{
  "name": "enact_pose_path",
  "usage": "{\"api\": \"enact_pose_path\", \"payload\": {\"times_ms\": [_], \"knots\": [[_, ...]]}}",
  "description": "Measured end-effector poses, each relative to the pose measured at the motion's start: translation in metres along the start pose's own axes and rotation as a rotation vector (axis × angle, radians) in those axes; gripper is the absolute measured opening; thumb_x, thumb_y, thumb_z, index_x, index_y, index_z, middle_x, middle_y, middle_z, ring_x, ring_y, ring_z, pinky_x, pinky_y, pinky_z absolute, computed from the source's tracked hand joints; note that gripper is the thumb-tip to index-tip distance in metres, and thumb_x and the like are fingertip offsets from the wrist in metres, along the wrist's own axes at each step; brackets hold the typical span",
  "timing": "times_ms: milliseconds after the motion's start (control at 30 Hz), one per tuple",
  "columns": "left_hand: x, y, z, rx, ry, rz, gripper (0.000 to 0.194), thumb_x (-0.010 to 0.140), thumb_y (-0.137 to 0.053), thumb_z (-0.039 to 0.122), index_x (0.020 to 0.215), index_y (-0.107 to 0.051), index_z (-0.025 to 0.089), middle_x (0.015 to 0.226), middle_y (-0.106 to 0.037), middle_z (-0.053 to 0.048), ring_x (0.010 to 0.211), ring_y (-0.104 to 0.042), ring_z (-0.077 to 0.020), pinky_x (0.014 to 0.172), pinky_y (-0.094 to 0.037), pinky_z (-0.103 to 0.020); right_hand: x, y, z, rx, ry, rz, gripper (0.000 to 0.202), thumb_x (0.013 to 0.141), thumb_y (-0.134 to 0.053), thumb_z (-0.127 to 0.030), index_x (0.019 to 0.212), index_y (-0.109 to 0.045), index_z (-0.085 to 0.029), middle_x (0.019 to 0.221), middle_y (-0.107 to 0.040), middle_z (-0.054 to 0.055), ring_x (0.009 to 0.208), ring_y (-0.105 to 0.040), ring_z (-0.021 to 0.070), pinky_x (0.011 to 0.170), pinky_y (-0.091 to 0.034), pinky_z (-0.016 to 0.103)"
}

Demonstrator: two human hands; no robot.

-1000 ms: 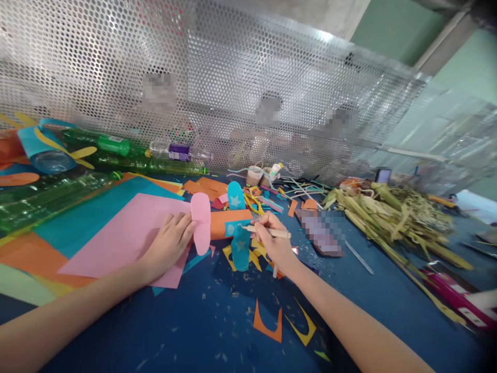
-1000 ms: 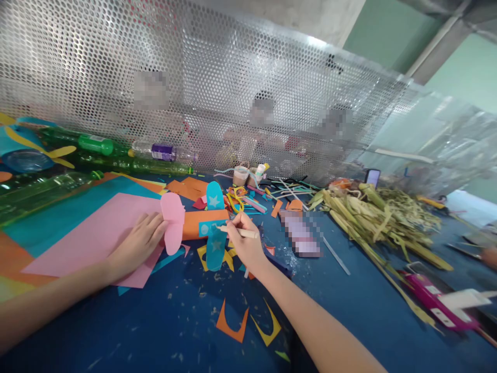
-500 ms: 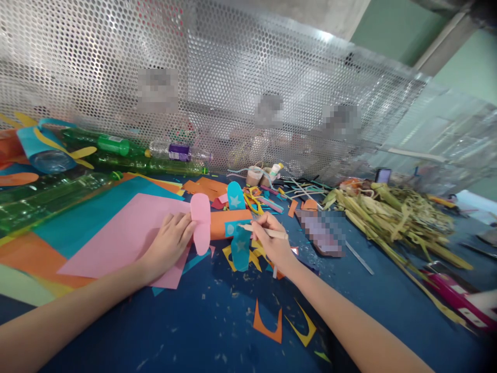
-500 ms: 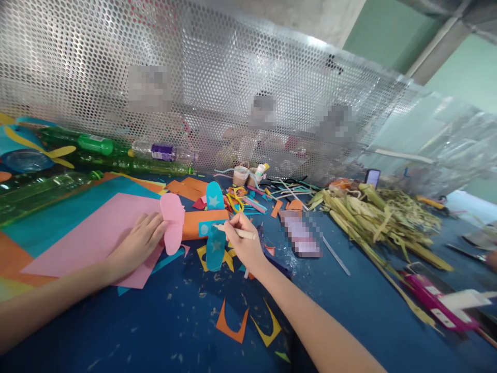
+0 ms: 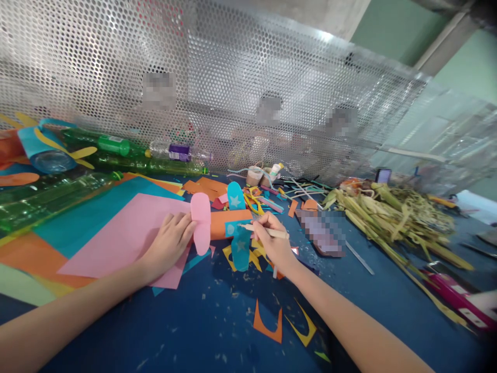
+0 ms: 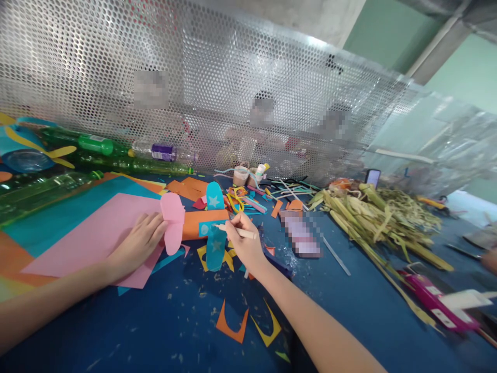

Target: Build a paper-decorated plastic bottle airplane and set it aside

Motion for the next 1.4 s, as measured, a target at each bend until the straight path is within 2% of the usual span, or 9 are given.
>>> {"api": "enact_pose_path", "payload": {"times_ms": [267, 567, 733, 900, 1033, 1300, 1400], "knots": [[-0.0001, -0.0033, -0.0034, -0.006, 0.039, -0.041, 0.037, 0.092, -0.020, 0.013, 0.102, -0.056, 0.013, 0.102, -0.056, -0.013, 0.090, -0.047, -0.0245, 0.077, -0.039, -0.040, 0.0006, 0.0008, 0.0019, -0.014, 0.009, 0.001, 0.025, 0.084, -0.050, -0.033, 0.064, -0.039, -0.023, 0.050, -0.045, -0.007, 0.047, -0.044, 0.0106, 0.049, -0.036, 0.024], [-0.0003, -0.0059, -0.0036, -0.007, 0.038, -0.062, 0.034, 0.091, -0.023, 0.012, 0.103, -0.055, 0.012, 0.102, -0.056, -0.014, 0.089, -0.048, -0.0253, 0.075, -0.039, -0.039, 0.0009, 0.0000, 0.0034, -0.003, 0.011, -0.012, 0.025, 0.084, -0.050, -0.032, 0.064, -0.039, -0.022, 0.050, -0.044, -0.007, 0.045, -0.042, 0.0101, 0.052, -0.038, 0.025], [-0.0007, -0.0032, -0.0042, -0.062, 0.042, -0.023, 0.037, 0.093, -0.020, 0.015, 0.102, -0.055, 0.012, 0.103, -0.056, -0.014, 0.090, -0.047, -0.0263, 0.077, -0.038, -0.042, 0.0008, 0.0025, 0.0034, -0.019, 0.016, 0.013, 0.025, 0.085, -0.049, -0.033, 0.064, -0.039, -0.023, 0.049, -0.044, -0.007, 0.047, -0.045, 0.0114, 0.055, -0.041, 0.026], [-0.0008, -0.0057, -0.0050, -0.069, 0.055, -0.037, 0.038, 0.092, -0.019, 0.015, 0.101, -0.056, 0.012, 0.103, -0.056, -0.015, 0.091, -0.046, -0.0270, 0.076, -0.038, -0.043, 0.0014, 0.0012, 0.0030, -0.011, 0.015, -0.003, 0.025, 0.084, -0.050, -0.034, 0.065, -0.040, -0.023, 0.051, -0.047, -0.006, 0.050, -0.049, 0.0122, 0.054, -0.041, 0.026], [-0.0006, -0.0049, -0.0047, -0.019, 0.053, -0.034, 0.036, 0.092, -0.020, 0.014, 0.101, -0.055, 0.014, 0.102, -0.056, -0.012, 0.088, -0.047, -0.0247, 0.076, -0.039, -0.040, 0.0015, 0.0025, 0.0034, -0.024, 0.023, 0.011, 0.025, 0.084, -0.050, -0.033, 0.063, -0.039, -0.023, 0.049, -0.045, -0.007, 0.048, -0.047, 0.0120, 0.056, -0.042, 0.027], [-0.0007, -0.0018, -0.0026, -0.010, 0.029, -0.011, 0.037, 0.093, -0.018, 0.015, 0.101, -0.055, 0.013, 0.102, -0.055, -0.013, 0.090, -0.047, -0.0253, 0.078, -0.039, -0.041, 0.0009, 0.0015, 0.0025, 0.012, 0.034, 0.003, 0.025, 0.084, -0.049, -0.027, 0.063, -0.037, -0.023, 0.045, -0.041, -0.008, 0.047, -0.044, 0.0119, 0.069, -0.045, 0.031], [-0.0005, -0.0033, -0.0028, -0.009, 0.028, -0.021, 0.039, 0.094, -0.017, 0.016, 0.100, -0.055, 0.012, 0.101, -0.055, -0.013, 0.088, -0.046, -0.0252, 0.076, -0.040, -0.040, 0.0005, 0.0017, 0.0028, 0.014, 0.032, 0.003, 0.025, 0.084, -0.049, -0.027, 0.063, -0.037, -0.023, 0.046, -0.041, -0.008, 0.048, -0.045, 0.0118, 0.068, -0.045, 0.030]]}}
Point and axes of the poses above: each hand's wrist, its own x-axis towards the middle knuckle, its own y-axis out of the back of the hand, z = x × y, the point moved 9 cm from there along x, towards the middle knuckle
